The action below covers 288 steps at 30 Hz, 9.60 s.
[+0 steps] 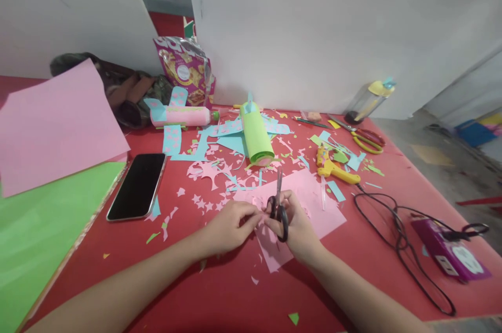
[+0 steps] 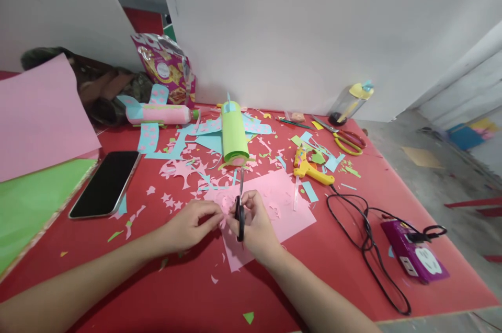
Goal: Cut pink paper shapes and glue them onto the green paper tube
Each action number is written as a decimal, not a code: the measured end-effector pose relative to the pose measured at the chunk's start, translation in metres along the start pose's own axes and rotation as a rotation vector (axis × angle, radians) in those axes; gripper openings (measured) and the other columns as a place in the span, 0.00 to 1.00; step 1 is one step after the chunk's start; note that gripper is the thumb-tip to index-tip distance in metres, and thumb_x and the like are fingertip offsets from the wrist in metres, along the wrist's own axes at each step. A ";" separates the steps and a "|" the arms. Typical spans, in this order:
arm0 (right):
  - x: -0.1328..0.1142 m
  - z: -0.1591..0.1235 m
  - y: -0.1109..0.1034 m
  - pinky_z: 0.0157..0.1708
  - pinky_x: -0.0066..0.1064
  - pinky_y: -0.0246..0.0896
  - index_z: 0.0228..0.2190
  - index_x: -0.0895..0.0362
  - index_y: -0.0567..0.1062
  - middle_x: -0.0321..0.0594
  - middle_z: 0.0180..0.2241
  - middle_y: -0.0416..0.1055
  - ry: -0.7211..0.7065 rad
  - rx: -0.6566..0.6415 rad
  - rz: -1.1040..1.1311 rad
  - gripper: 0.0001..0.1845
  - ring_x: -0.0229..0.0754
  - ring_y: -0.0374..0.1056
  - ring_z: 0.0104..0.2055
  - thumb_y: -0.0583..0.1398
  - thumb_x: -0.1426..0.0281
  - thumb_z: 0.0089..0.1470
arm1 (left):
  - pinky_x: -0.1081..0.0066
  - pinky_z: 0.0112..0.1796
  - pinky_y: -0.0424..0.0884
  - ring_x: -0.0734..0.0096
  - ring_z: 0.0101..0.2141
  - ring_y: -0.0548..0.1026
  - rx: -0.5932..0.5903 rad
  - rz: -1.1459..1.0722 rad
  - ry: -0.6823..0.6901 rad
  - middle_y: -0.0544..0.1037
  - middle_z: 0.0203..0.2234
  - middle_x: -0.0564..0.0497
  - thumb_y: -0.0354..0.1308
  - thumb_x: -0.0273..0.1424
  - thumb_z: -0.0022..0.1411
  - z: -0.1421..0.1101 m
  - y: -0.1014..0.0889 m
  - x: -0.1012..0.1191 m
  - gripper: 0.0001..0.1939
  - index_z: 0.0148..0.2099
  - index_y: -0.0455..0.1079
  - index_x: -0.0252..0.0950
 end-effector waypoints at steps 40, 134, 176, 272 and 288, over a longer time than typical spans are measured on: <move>-0.030 -0.011 0.064 0.37 0.34 0.51 0.32 0.54 0.59 0.37 0.32 0.58 -0.069 -0.539 0.078 0.22 0.39 0.57 0.33 0.58 0.51 0.43 | 0.79 0.26 0.58 0.79 0.21 0.63 0.321 0.042 0.045 0.67 0.18 0.56 0.46 0.28 0.59 -0.011 -0.099 0.044 0.12 0.23 0.62 0.32; -0.005 -0.011 0.056 0.23 0.27 0.49 0.29 0.53 0.56 0.28 0.20 0.57 -0.063 -0.190 0.035 0.21 0.33 0.54 0.21 0.56 0.50 0.45 | 0.75 0.22 0.52 0.78 0.17 0.55 0.564 0.012 -0.098 0.54 0.13 0.57 0.41 0.28 0.58 -0.017 -0.076 0.025 0.15 0.19 0.47 0.36; -0.012 0.005 0.028 0.27 0.24 0.56 0.26 0.53 0.57 0.28 0.27 0.63 -0.072 0.009 0.252 0.20 0.31 0.60 0.26 0.64 0.75 0.37 | 0.76 0.24 0.55 0.79 0.20 0.60 -0.073 0.091 -0.015 0.65 0.17 0.54 0.43 0.29 0.56 0.003 -0.037 0.019 0.14 0.21 0.59 0.33; -0.009 -0.009 0.069 0.20 0.24 0.51 0.28 0.56 0.57 0.32 0.25 0.62 0.000 -0.434 0.224 0.22 0.29 0.60 0.19 0.59 0.53 0.44 | 0.77 0.25 0.57 0.79 0.21 0.58 0.143 0.003 -0.119 0.60 0.15 0.57 0.46 0.31 0.55 -0.003 -0.085 0.007 0.14 0.20 0.57 0.34; -0.009 -0.008 0.069 0.23 0.26 0.52 0.28 0.56 0.56 0.31 0.25 0.63 -0.016 -0.436 0.227 0.22 0.30 0.61 0.19 0.59 0.53 0.44 | 0.78 0.24 0.57 0.79 0.20 0.58 0.126 -0.123 -0.139 0.60 0.16 0.57 0.46 0.31 0.55 -0.001 -0.079 0.003 0.13 0.20 0.59 0.33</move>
Point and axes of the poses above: each hand's wrist, its own z-axis towards the middle knuckle, its own y-axis out of the palm, x = y × z, the point moved 10 cm from there along z, towards the middle knuckle
